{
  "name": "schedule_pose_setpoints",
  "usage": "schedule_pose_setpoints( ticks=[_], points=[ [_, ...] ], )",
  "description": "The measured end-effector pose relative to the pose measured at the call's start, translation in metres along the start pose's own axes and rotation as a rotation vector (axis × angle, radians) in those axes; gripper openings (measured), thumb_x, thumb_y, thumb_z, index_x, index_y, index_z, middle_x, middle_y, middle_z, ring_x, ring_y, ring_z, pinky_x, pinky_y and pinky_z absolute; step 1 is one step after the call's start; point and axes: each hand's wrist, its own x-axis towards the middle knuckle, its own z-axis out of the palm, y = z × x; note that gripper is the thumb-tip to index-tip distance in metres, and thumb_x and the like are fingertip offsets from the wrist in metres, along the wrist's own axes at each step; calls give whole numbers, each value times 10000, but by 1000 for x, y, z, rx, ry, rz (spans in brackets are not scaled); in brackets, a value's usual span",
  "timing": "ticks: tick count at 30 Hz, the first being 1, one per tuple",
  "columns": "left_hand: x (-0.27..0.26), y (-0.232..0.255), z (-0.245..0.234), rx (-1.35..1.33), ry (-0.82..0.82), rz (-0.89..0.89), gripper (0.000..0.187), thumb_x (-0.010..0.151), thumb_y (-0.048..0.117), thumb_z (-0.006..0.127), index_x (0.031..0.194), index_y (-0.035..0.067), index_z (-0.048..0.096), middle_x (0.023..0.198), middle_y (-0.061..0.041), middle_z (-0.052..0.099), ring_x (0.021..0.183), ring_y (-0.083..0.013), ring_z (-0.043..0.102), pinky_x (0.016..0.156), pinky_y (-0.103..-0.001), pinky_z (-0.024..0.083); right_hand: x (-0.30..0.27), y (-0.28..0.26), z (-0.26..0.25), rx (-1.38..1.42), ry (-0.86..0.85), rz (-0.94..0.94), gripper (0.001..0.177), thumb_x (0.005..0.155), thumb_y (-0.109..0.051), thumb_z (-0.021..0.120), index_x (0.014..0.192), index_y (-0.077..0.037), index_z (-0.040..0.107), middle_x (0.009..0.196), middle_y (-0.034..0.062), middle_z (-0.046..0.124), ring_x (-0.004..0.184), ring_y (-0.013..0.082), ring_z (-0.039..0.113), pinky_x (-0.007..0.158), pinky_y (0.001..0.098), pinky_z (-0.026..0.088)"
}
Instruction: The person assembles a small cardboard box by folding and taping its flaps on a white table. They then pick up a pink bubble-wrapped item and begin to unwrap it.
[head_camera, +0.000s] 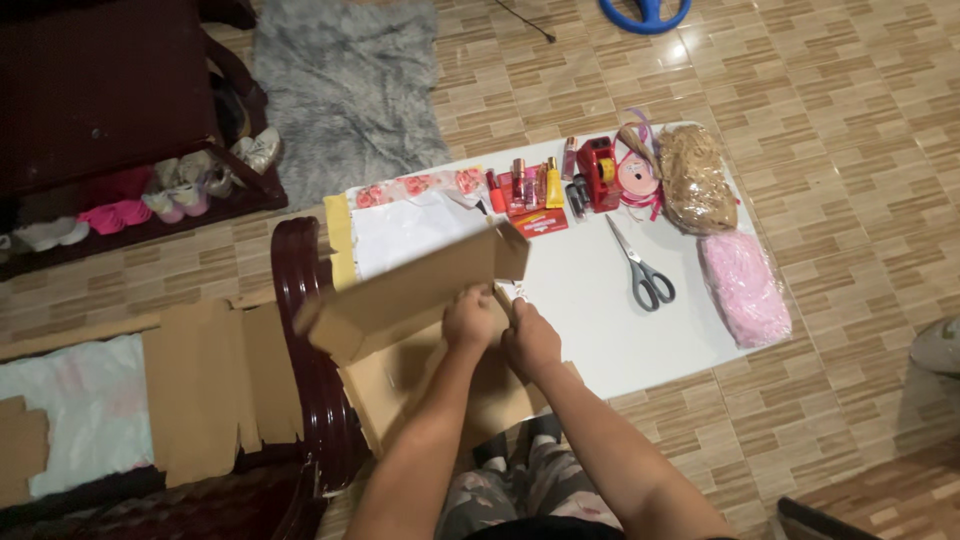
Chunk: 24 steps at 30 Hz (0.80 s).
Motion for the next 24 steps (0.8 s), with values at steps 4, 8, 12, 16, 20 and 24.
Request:
schedule_pose_setpoints(
  ticks=[4, 8, 12, 16, 20, 24],
  points=[
    [5, -14, 18, -91, 12, 93, 426, 878, 324, 556, 1262, 253, 724, 1271, -130, 685, 1161, -377, 632, 995, -453, 492, 3, -4, 3, 33, 25, -21, 211, 856, -108, 539, 1064, -75, 523, 1102, 184, 629, 980, 410, 647, 813, 535, 522],
    [21, -6, 25, -319, -116, -278, 396, 968, 418, 595, 1182, 118, 739, 1213, -143, 706, 1102, -317, 666, 953, -408, 516, 0, -9, 1, 30, -14, 0, 177, 901, -108, 517, 1075, -76, 525, 1110, 173, 629, 975, 419, 640, 809, 548, 514],
    [32, -9, 35, -703, -39, -355, 269, 858, 272, 725, 1005, 57, 791, 997, -102, 782, 895, -234, 711, 850, -369, 538, -4, -7, 3, 10, 6, -36, 168, 901, -88, 515, 1068, -75, 529, 1081, 160, 637, 951, 411, 647, 789, 541, 527],
    [54, -6, 35, -881, -137, -497, 163, 838, 104, 717, 814, -55, 744, 760, -111, 680, 631, -220, 614, 596, -389, 496, -4, -3, 17, -52, 105, -101, 176, 919, -124, 531, 1092, -91, 535, 1049, 136, 647, 905, 380, 668, 737, 514, 557],
    [63, 9, 23, -1065, -309, -674, 102, 872, 110, 645, 773, 95, 625, 665, 4, 584, 524, -113, 520, 482, -292, 411, -3, 3, 26, -33, 174, -163, 199, 898, -128, 547, 1095, -114, 563, 1009, 117, 658, 871, 364, 676, 685, 507, 552],
    [52, 34, 26, -1128, -444, -433, 186, 910, 151, 652, 750, 67, 612, 619, 3, 521, 460, -106, 421, 416, -277, 330, -1, 10, 25, -65, 135, -172, 230, 899, -228, 582, 1083, -90, 576, 957, 134, 656, 791, 373, 671, 629, 525, 533]
  ],
)
